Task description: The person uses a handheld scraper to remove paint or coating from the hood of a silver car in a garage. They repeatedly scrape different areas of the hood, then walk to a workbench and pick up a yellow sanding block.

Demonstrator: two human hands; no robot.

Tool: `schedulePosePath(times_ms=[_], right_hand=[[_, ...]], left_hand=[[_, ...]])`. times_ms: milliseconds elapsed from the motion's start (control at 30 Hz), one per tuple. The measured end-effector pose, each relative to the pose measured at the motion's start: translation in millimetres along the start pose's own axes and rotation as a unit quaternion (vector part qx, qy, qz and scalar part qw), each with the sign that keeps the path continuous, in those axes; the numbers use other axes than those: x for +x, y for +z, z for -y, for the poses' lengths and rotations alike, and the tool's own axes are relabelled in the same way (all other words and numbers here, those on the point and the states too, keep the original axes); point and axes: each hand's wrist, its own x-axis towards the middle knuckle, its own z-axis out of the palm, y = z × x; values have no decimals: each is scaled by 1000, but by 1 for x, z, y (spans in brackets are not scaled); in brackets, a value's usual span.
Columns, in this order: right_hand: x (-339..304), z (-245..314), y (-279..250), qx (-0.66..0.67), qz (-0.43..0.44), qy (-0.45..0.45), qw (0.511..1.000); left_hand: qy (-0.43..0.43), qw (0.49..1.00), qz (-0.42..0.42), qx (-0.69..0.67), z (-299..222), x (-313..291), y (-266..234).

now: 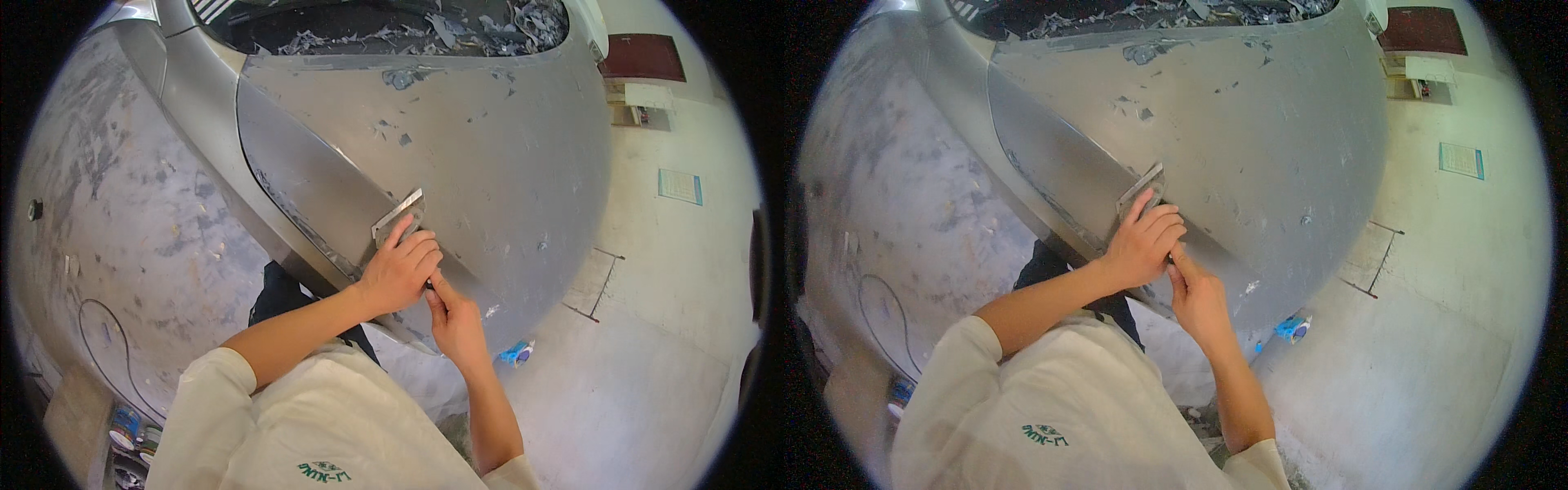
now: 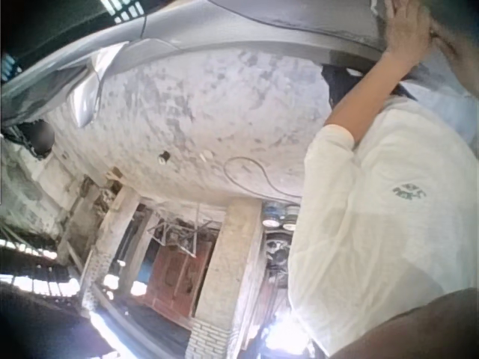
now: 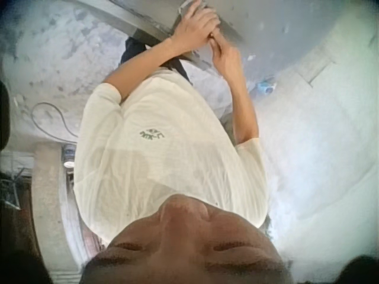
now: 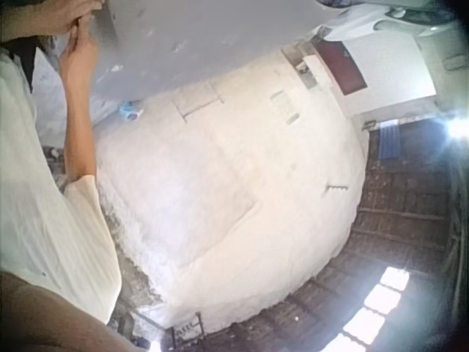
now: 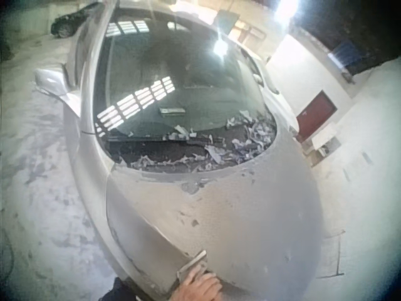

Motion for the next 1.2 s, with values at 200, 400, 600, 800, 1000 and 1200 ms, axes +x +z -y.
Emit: schedulePosePath(times_ms=[200,400,600,800,1000,1200], right_hand=[[-3,0,1,1,10,11,1000],[-3,0,5,-1,36,65,997],[1,2,5,41,2,9,999],[2,7,-8,123,40,127,983],[12,8,-11,146,81,198,966],[39,16,4,173,55,1,983]], left_hand=[[5,1000,6,-2,0,-4,0],[11,1000,14,-3,2,-6,0],[12,1000,13,8,4,4,-8],[25,995,95,23,-5,17,-18],[4,988,144,57,-3,23,-21],[-33,997,-20,71,9,29,-48]])
